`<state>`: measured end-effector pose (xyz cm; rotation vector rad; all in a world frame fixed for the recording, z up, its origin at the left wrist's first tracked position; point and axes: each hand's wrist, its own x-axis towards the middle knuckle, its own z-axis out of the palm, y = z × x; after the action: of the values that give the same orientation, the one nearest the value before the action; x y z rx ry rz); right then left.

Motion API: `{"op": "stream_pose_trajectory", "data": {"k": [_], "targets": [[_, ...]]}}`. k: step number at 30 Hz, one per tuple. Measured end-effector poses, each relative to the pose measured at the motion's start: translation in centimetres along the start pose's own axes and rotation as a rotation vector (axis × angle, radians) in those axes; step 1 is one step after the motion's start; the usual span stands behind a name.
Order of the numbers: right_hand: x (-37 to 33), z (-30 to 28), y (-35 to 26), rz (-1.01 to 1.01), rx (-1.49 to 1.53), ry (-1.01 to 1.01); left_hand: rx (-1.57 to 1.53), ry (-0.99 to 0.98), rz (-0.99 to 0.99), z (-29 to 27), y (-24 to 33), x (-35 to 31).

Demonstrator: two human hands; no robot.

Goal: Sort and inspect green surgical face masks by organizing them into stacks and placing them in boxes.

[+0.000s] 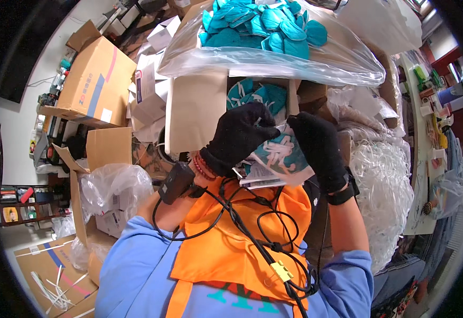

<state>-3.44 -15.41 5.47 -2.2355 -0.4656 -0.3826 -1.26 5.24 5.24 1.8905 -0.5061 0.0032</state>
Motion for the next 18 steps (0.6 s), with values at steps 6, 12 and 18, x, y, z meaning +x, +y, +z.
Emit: {"op": "stream_pose_trajectory", "data": {"k": [6,12,18], "targets": [[0.1,-1.7,-1.1,0.332,0.192,-0.2,-0.227,-0.037,-0.195,-0.5,-0.3,-0.2],[-1.9,-2.3,1.7,0.309,0.15,-0.167,-0.453,-0.203,-0.26,-0.7,-0.4,-0.5],[-1.8,-2.8,0.9,0.156,0.007,-0.169,-0.326,-0.534,-0.271,-1.4,-1.6,-0.6]]}}
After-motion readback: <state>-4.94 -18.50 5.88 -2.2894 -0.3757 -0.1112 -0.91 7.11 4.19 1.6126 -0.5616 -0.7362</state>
